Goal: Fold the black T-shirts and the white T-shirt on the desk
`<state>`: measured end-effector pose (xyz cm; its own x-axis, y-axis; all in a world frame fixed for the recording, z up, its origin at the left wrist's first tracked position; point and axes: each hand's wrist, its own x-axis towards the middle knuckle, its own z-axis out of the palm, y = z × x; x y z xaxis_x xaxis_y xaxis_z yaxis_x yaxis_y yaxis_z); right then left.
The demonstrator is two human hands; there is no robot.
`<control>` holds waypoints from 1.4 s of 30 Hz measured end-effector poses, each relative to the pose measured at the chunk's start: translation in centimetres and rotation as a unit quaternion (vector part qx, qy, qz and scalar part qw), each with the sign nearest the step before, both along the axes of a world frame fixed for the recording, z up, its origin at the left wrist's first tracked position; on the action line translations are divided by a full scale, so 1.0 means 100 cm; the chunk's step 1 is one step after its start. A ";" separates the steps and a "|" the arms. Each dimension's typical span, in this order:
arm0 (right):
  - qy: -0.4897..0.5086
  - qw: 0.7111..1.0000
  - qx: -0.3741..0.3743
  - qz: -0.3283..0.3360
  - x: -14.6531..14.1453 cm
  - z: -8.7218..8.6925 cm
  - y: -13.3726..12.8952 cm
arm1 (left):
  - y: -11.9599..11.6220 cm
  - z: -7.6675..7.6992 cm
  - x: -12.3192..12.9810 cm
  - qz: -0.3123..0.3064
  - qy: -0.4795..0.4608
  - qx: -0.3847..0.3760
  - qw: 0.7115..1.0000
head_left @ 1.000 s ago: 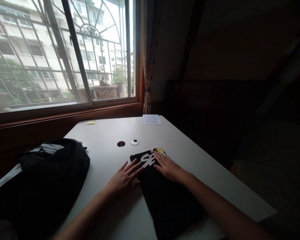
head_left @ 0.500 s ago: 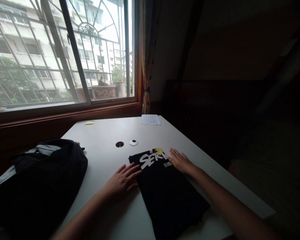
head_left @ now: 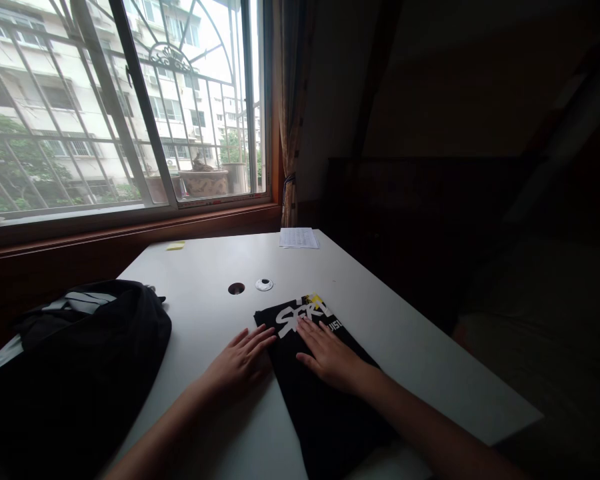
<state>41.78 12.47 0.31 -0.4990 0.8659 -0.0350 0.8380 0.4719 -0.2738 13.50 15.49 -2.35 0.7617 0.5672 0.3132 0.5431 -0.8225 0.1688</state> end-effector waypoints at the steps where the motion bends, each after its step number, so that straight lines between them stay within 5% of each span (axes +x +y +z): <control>1: 0.004 1.000 0.002 0.013 -0.003 0.001 -0.006 | 0.001 -0.001 0.000 0.003 -0.009 0.004 1.000; 8: 0.024 0.994 -0.003 0.107 -0.022 0.008 -0.040 | 0.007 -0.009 -0.001 0.008 -0.015 0.022 1.000; 23: 0.120 0.955 -0.091 0.255 -0.015 0.037 -0.068 | 0.008 -0.009 -0.001 0.012 0.008 0.028 0.999; 28: 0.076 0.995 -0.019 0.060 0.000 0.011 -0.059 | 0.008 -0.009 -0.002 0.015 0.006 0.030 0.999; 33: 0.004 0.992 0.009 -0.126 0.038 -0.013 -0.054 | 0.005 -0.005 -0.003 0.019 0.016 0.021 0.999; 42: -0.035 0.979 0.007 -0.200 0.104 -0.027 -0.061 | 0.004 -0.003 -0.002 0.019 0.020 0.022 0.999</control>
<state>52.22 6.40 -2.36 -0.1160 0.9923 -0.0443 0.9731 0.1046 -0.2052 13.33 15.85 -2.68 0.7525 0.5824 0.3075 0.5797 -0.8073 0.1105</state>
